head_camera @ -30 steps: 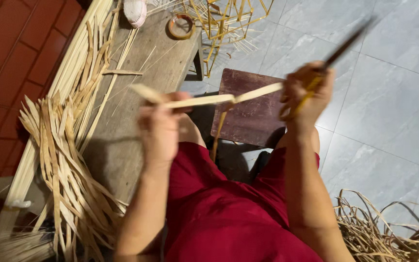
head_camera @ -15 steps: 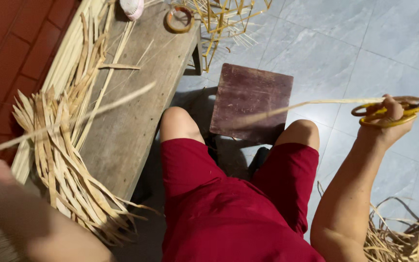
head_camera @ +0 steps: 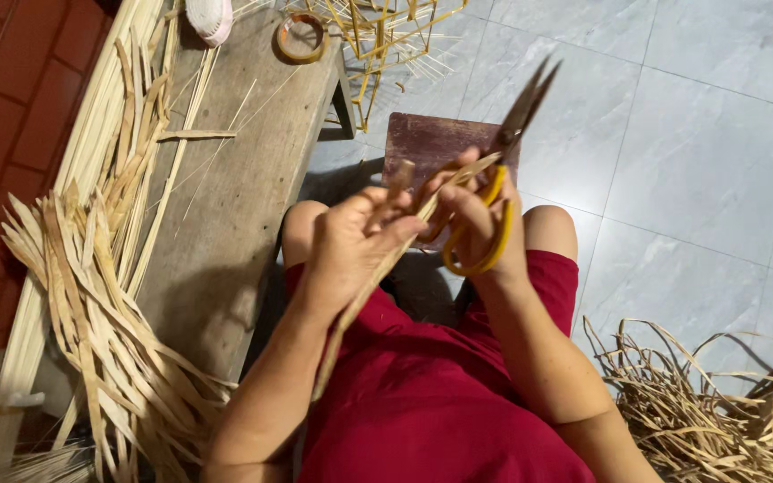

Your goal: The person sits on the floor and trims bamboo strips with scissors, cutting off thin edges and defects from each strip one at a time. They place trimmed strips on the bench beside them and at the end gather the trimmed strips into a bundle.

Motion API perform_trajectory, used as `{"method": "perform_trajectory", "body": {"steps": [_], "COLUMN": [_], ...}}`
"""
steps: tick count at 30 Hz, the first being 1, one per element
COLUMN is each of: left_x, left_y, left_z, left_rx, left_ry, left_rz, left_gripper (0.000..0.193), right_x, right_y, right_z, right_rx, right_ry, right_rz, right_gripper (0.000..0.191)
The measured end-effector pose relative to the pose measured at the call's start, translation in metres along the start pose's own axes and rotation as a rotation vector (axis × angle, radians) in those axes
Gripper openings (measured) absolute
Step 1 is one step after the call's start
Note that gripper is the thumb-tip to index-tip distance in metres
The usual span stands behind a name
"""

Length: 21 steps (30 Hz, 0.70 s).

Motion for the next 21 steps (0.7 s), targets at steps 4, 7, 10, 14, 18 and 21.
{"method": "perform_trajectory", "body": {"steps": [4,7,10,14,18,21], "left_x": [0.003,0.006,0.012,0.02,0.026,0.026], "left_y": [0.0,0.007,0.018,0.023,0.018,0.014], "left_z": [-0.014,-0.015,-0.011,-0.002,0.001,-0.003], "left_rx": [0.042,0.078,0.14,0.028,-0.115,-0.155], "left_ry": [0.103,0.149,0.1,0.194,0.281,0.363], "left_rz": [0.18,0.194,0.224,0.174,0.248,0.239], "left_gripper": [0.01,0.011,0.011,0.016,0.015,0.014], "right_x": [-0.001,0.0,0.008,0.022,0.004,-0.018], "right_y": [0.002,-0.004,-0.01,-0.013,0.002,0.019], "right_z": [-0.003,0.008,0.019,0.031,0.025,0.017], "right_rx": [-0.028,-0.058,-0.088,-0.12,0.02,0.106], "right_ry": [0.02,0.019,0.047,0.208,0.292,0.336], "right_rz": [0.021,0.042,0.085,0.164,0.018,-0.185], "right_gripper": [0.038,0.038,0.033,0.029,0.039,0.058]}}
Point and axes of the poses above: each hand's wrist, its own y-axis away from the middle knuckle, its own z-axis out of the back of the hand, x = y × z, the point moved 2 cm from there along -y, towards the middle knuckle, and after that the axes turned 8 degrees about -z, right-handed, at the moved point
